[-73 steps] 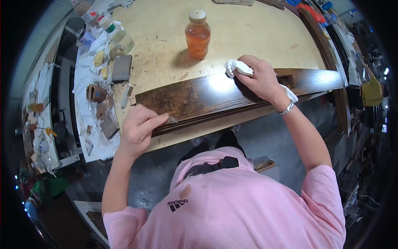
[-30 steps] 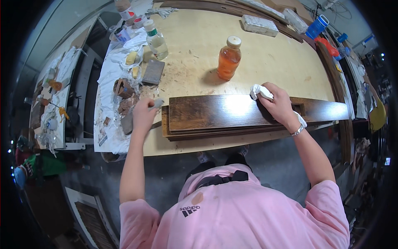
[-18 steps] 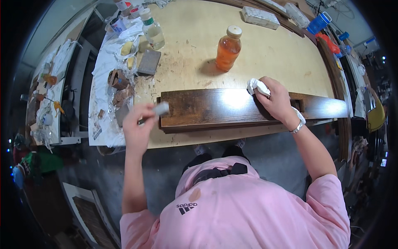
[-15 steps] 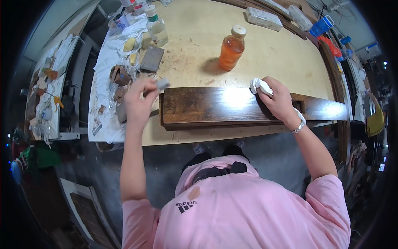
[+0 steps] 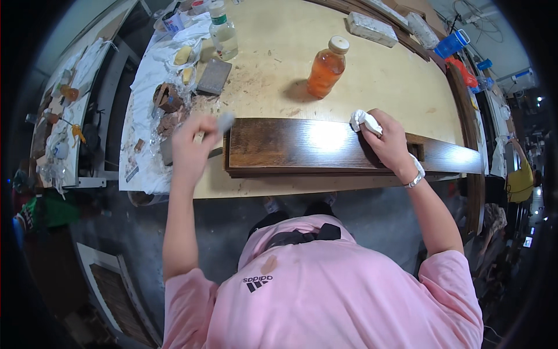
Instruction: The person applies a liquid from a bottle onto a cloth and wipes it onto a wooden furniture piece, then uses a small block to rub the surface.
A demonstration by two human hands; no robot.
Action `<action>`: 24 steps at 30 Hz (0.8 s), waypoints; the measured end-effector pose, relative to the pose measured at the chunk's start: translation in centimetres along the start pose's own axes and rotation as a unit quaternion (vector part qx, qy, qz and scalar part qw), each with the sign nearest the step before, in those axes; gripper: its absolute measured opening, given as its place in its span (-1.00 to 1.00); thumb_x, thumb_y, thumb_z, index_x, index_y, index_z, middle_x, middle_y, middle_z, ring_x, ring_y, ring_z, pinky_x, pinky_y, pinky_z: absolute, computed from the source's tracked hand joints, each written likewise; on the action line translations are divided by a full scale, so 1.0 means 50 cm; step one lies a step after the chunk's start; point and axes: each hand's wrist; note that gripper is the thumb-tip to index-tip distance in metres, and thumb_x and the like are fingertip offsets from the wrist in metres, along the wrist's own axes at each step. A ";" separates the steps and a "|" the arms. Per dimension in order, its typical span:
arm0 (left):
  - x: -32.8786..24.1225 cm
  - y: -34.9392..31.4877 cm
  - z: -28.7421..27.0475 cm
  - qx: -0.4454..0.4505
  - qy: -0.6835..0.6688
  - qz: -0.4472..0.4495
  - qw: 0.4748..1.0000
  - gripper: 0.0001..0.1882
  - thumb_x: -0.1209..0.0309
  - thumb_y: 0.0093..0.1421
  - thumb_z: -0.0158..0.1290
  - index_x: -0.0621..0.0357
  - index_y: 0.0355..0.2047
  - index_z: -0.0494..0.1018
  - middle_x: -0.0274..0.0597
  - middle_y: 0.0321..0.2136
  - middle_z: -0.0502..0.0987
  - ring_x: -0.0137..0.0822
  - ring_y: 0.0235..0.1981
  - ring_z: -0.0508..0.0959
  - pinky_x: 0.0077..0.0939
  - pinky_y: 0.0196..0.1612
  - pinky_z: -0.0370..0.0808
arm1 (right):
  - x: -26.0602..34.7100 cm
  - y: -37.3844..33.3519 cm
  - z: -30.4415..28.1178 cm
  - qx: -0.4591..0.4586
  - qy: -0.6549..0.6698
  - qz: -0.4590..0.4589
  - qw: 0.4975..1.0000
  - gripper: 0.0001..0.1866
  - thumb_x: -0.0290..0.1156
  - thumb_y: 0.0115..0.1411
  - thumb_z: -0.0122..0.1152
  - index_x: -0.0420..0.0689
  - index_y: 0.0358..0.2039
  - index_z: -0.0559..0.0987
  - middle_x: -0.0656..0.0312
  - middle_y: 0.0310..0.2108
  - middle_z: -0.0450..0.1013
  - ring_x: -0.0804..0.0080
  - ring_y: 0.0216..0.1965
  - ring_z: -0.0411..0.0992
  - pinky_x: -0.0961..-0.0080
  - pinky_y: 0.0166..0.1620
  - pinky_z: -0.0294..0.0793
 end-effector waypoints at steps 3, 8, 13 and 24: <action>-0.013 -0.140 -0.045 0.023 -0.041 -0.026 0.999 -0.85 0.72 0.01 0.17 0.28 -0.41 0.49 -0.14 -0.25 0.60 -0.35 -0.19 0.56 -0.49 -0.06 0.46 | 0.003 0.000 -0.001 -0.008 0.009 0.000 1.000 -0.80 -0.32 0.12 0.21 -0.17 -0.31 0.54 -0.02 -0.40 0.48 -0.04 -0.34 0.47 0.21 -0.26 0.45; -0.064 -0.131 -0.055 -0.065 -0.139 -0.034 0.988 -0.86 0.71 0.11 0.13 0.31 -0.30 0.49 -0.11 -0.21 0.58 -0.36 -0.13 0.55 -0.51 -0.06 0.48 | 0.022 0.003 -0.013 -0.001 0.001 -0.014 1.000 -0.81 -0.33 0.13 0.20 -0.20 -0.35 0.57 0.00 -0.35 0.50 -0.01 -0.30 0.46 0.23 -0.22 0.44; -0.160 -0.054 0.042 -0.020 -0.445 -0.034 0.894 -0.79 0.45 0.33 0.05 0.30 -0.09 0.40 0.03 -0.18 0.58 -0.25 -0.25 0.62 -0.43 -0.12 0.56 | 0.133 0.001 0.019 -0.048 0.230 -0.118 0.965 -0.75 -0.52 0.00 0.09 -0.25 -0.27 0.58 0.08 -0.26 0.49 0.16 -0.15 0.44 0.37 -0.06 0.44; -0.201 -0.071 0.156 0.010 -0.513 -0.060 0.856 -0.53 0.30 0.27 0.16 0.33 0.07 0.33 -0.11 -0.10 0.51 -0.34 -0.08 0.55 -0.47 0.00 0.54 | 0.273 0.025 0.051 0.226 0.681 0.051 0.694 -0.71 -0.52 0.20 0.27 -0.24 -0.06 0.52 0.25 -0.29 0.51 0.57 -0.31 0.47 0.60 -0.23 0.48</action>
Point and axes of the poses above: each hand's wrist, its own y-axis towards the middle knuckle, its own z-axis out of the palm, x = y × z
